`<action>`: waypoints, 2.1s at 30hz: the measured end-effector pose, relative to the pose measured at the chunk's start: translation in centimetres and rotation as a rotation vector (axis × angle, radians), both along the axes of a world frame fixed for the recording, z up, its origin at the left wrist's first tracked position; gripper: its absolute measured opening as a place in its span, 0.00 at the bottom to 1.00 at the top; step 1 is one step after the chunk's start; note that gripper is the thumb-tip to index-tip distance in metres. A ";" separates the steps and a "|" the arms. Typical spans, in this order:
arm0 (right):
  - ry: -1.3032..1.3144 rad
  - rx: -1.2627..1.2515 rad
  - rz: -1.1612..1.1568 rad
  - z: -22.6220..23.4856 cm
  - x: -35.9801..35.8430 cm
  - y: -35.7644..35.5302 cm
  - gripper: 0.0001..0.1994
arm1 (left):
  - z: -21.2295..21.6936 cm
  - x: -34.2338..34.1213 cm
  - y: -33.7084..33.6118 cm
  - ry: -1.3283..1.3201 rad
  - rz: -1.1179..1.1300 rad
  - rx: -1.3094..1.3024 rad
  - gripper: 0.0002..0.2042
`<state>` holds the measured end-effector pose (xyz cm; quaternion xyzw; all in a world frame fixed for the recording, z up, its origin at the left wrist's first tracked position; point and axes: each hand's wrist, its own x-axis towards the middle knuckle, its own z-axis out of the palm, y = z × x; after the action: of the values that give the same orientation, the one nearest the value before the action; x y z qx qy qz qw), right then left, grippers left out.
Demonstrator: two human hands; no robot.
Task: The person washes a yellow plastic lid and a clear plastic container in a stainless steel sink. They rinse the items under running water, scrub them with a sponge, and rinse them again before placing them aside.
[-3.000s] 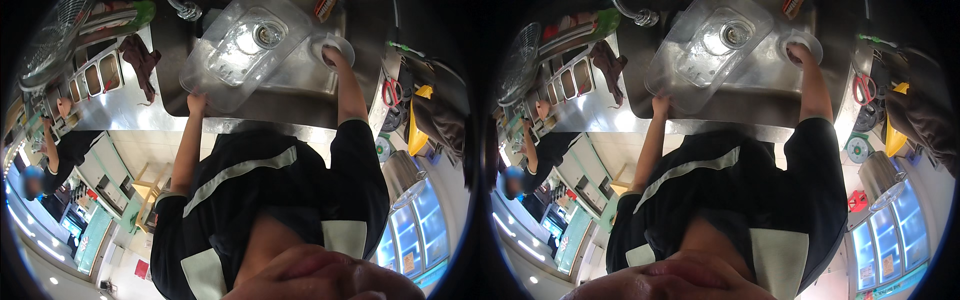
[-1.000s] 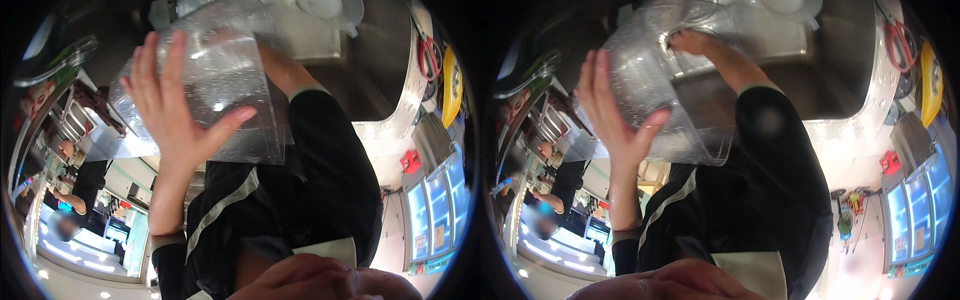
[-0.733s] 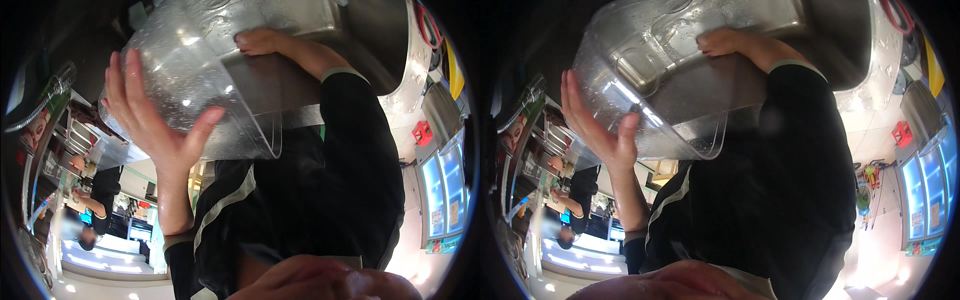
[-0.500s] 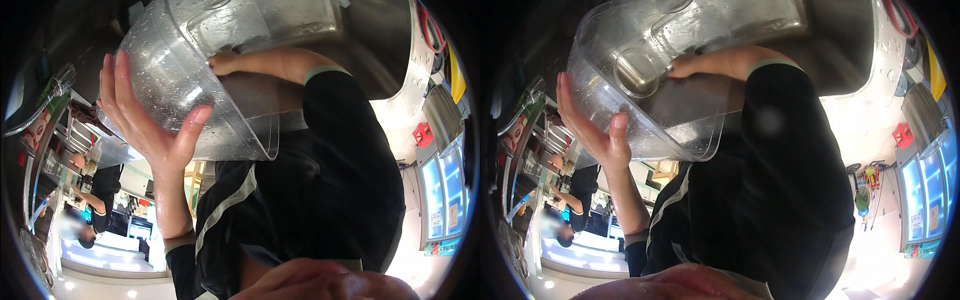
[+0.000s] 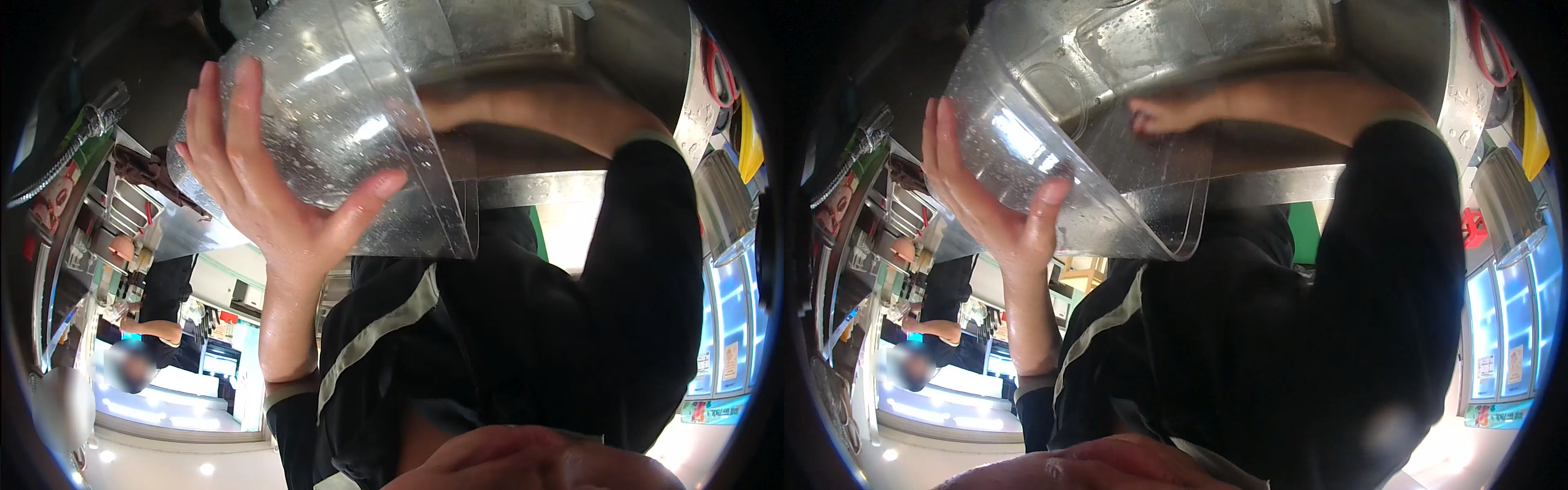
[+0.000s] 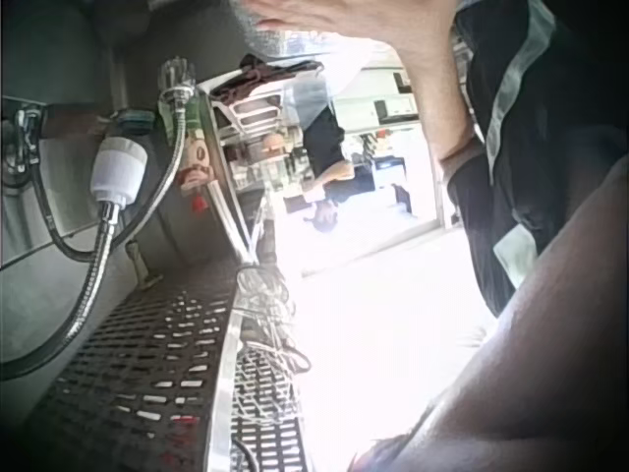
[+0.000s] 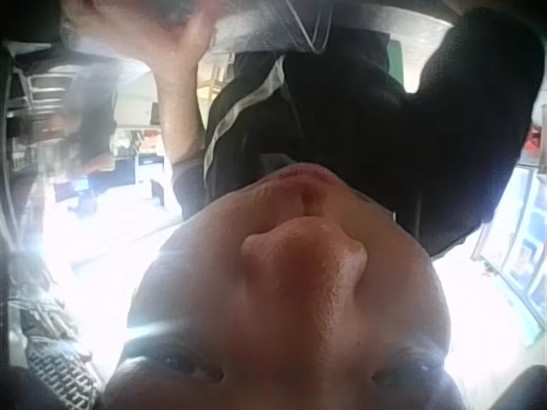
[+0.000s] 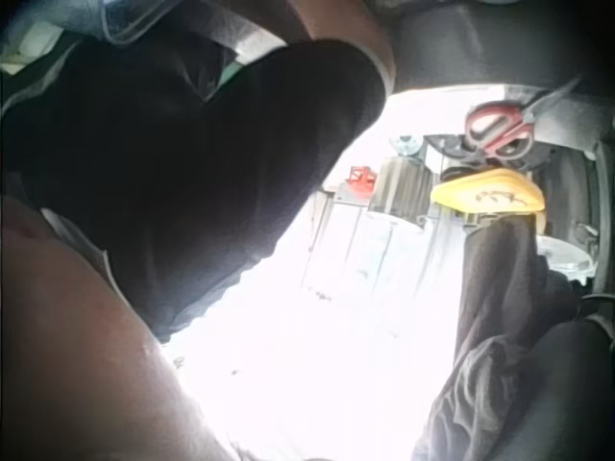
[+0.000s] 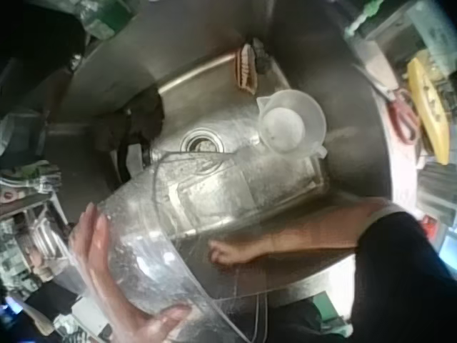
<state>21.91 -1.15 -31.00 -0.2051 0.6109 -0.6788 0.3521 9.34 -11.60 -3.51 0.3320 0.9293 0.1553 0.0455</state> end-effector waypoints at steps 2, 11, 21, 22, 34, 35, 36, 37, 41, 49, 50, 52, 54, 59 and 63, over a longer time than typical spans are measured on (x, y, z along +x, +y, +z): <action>0.130 0.369 0.056 -7.3 -0.5 -0.4 0.10 | -0.2 -0.5 0.3 -0.012 0.001 0.009 0.45; 1.238 0.716 -0.048 -11.2 -11.9 -2.8 0.11 | 0.0 0.7 -0.8 -0.036 0.010 -0.031 0.44; 0.531 0.480 0.316 -8.7 -7.3 -6.7 0.17 | -0.1 0.4 -0.6 -0.003 0.045 -0.016 0.42; 0.507 0.473 0.268 -9.3 -6.7 -7.7 0.17 | -0.1 0.2 -0.5 -0.006 0.035 -0.009 0.42; -0.259 0.344 -0.516 -2.6 -14.4 -8.5 0.16 | 0.9 0.2 -0.7 0.021 0.051 -0.041 0.40; -0.234 0.326 -0.501 -1.8 -14.3 -8.2 0.16 | 0.9 0.1 -0.9 0.016 0.050 -0.042 0.40; -0.209 0.322 -0.480 -1.0 -14.0 -7.9 0.16 | 0.9 -0.1 -1.1 0.011 0.052 -0.044 0.40; -0.189 0.325 -0.469 -0.2 -13.9 -7.4 0.16 | 0.8 -0.4 -1.2 0.011 0.059 0.005 0.40; -0.124 0.436 -0.339 -0.7 -11.9 -5.2 0.16 | 0.4 -1.5 -1.9 -0.008 0.079 0.060 0.37; -0.083 0.630 -0.176 -3.8 -9.2 -1.4 0.17 | 1.6 -2.4 -2.2 -0.063 0.051 0.054 0.35; -0.087 0.631 -0.171 -3.8 -9.0 -1.1 0.17 | 1.9 -2.4 -2.3 -0.100 0.053 0.046 0.36; -0.096 0.630 -0.192 -3.8 -9.7 -0.7 0.17 | 2.1 -2.5 -2.6 -0.128 0.055 0.048 0.37; -0.122 0.597 -0.239 -3.3 -10.2 -0.6 0.17 | 2.0 -2.8 -2.7 -0.111 0.053 0.068 0.36; -0.176 0.432 -0.352 -0.3 -13.2 -1.0 0.17 | 2.4 -2.4 -2.0 -0.062 0.086 0.035 0.35; -0.200 0.352 -0.444 2.5 -15.2 0.7 0.17 | 1.8 -2.6 -2.0 -0.032 0.086 0.056 0.35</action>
<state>6.69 -0.42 -28.50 0.0656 0.7114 -0.6397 0.2836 6.74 -13.62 -1.69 0.2906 0.9371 0.1883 0.0443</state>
